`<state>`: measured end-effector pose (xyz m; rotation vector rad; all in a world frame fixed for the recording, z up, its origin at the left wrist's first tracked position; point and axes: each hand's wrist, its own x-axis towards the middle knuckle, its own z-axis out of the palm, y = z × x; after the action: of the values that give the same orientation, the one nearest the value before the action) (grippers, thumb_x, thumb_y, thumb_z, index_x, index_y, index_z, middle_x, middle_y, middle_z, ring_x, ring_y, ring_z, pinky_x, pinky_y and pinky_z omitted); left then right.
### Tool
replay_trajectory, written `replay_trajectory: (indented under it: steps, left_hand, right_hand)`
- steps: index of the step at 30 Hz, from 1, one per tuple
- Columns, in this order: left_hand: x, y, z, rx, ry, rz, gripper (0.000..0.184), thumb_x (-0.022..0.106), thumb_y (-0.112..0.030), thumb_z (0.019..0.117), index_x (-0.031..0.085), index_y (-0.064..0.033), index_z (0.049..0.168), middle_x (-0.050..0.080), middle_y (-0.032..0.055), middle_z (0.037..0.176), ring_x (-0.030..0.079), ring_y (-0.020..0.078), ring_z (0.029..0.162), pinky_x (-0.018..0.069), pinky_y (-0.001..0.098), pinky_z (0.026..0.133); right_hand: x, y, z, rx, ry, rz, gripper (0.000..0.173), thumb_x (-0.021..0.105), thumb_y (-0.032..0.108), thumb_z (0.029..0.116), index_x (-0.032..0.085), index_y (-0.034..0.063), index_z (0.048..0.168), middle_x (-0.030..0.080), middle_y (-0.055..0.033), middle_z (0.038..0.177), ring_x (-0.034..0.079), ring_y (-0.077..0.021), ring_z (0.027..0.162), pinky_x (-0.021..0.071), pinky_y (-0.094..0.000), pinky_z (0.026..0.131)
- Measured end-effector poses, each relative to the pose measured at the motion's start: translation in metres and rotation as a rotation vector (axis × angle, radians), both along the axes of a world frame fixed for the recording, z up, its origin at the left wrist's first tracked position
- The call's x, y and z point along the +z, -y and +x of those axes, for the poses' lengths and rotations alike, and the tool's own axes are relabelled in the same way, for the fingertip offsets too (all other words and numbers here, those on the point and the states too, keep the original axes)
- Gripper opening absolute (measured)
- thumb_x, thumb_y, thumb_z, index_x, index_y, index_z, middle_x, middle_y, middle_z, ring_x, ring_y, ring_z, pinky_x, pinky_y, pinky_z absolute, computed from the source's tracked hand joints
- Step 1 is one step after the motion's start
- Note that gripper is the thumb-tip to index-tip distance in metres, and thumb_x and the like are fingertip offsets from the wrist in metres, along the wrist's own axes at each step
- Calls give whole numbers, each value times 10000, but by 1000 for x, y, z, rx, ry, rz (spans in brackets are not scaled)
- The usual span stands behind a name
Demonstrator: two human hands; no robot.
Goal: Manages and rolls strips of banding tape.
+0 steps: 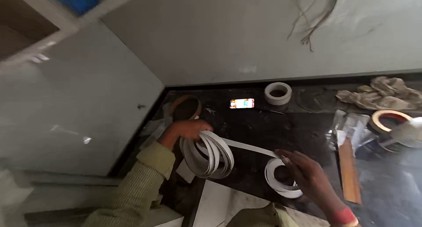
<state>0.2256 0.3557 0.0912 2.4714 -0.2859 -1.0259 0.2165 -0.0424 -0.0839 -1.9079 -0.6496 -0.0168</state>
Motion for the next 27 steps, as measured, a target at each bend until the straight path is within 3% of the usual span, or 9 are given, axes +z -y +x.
replay_trajectory:
  steps: [3,8,10,16,19,21,23,25,27]
  left_hand:
    - [17,3,10,-79,-64,199,276,841,11,789,691,-7,1020,687,132,932,656,259,855,535,490,801]
    - [29,-25,17,50,-243,406,387,876,-69,790,707,-38,1137,698,158,1046,666,302,949,526,546,880]
    - [15,-47,35,116,-266,454,379,868,-72,800,719,-29,1145,704,174,1063,668,321,969,515,565,899]
    - [-72,-55,66,301,-115,466,403,863,-122,812,717,-67,1183,689,192,1113,643,372,1022,495,622,867]
    - [-98,-52,62,286,-90,426,375,869,-141,806,719,-38,1133,690,210,1094,647,391,1036,487,651,894]
    - [-97,-49,63,265,-104,398,355,855,-119,820,715,-33,1135,688,202,1089,644,376,1028,485,630,896]
    - [-92,-48,63,264,-82,349,337,842,-81,820,709,-21,1123,683,199,1069,639,361,1001,490,607,876]
    - [-83,-43,63,291,-33,292,337,847,-45,796,705,-18,1100,680,192,1047,640,345,971,500,594,848]
    - [-68,-34,62,304,21,260,356,861,-42,771,712,-43,1095,689,169,1054,648,323,980,511,583,849]
  right_hand:
    - [-3,-13,25,13,95,-151,390,463,443,1042,766,248,1189,720,-7,959,692,-172,816,585,-445,708]
    - [-4,-68,18,266,-26,-328,320,582,347,1029,725,220,1286,733,-91,1133,721,-296,982,590,-551,828]
    - [-2,-98,6,305,-102,-470,383,546,359,1047,665,223,1384,701,-126,1266,698,-346,1096,563,-580,904]
    - [-23,-140,6,91,-89,-703,378,526,298,1058,659,137,1373,697,-200,1194,703,-395,1026,578,-562,838]
    - [-36,-140,10,-70,70,-636,368,612,138,992,650,20,1339,617,-281,1300,613,-469,1179,514,-600,967]
    - [-40,-140,5,-99,295,-467,367,619,41,941,659,-28,1299,585,-300,1370,548,-505,1286,384,-652,1121]
    - [-40,-149,-21,43,449,-312,307,638,56,912,705,-12,1205,635,-268,1320,582,-495,1259,382,-701,1100]
    - [-52,-170,-58,270,422,-278,282,663,62,886,750,42,1154,701,-189,1245,648,-424,1196,506,-627,1012]
    - [-74,-203,-87,579,324,-304,323,620,40,919,736,72,1218,702,-153,1270,645,-369,1227,504,-562,1053]
